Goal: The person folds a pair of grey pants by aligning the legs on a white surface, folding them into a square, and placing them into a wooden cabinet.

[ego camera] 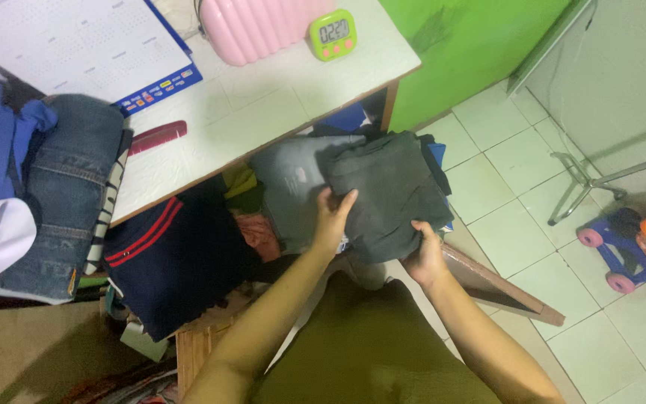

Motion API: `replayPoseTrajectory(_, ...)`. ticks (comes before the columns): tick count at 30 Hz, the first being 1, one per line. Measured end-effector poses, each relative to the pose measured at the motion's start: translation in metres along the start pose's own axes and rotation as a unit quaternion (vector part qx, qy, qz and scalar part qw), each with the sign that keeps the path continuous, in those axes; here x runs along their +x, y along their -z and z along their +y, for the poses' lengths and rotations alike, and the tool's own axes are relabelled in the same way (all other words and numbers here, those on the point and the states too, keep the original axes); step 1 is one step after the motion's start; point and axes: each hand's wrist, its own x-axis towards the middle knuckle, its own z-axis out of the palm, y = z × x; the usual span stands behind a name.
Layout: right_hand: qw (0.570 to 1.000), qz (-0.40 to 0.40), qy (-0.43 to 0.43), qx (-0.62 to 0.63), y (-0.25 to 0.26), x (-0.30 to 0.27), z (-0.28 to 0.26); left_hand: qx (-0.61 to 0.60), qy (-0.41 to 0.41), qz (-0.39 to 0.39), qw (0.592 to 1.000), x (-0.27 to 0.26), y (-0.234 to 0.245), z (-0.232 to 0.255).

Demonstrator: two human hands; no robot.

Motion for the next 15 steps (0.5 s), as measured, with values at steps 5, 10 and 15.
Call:
replayPoseTrajectory(5,0.998,0.046,-0.029,-0.009,-0.011,-0.007,0.003,-0.008,0.055,-0.147,0.988,0.001,-0.013,0.020)
replayPoseTrajectory(10,0.996,0.069,-0.055,-0.023,-0.014,-0.024,0.002,0.050,0.025,-0.129,0.990,-0.034,-0.037,0.023)
replayPoseTrajectory(15,0.998,0.048,-0.039,0.005,-0.016,-0.051,0.002,0.020,-0.009,-0.264,0.964,-0.082,-0.032,0.048)
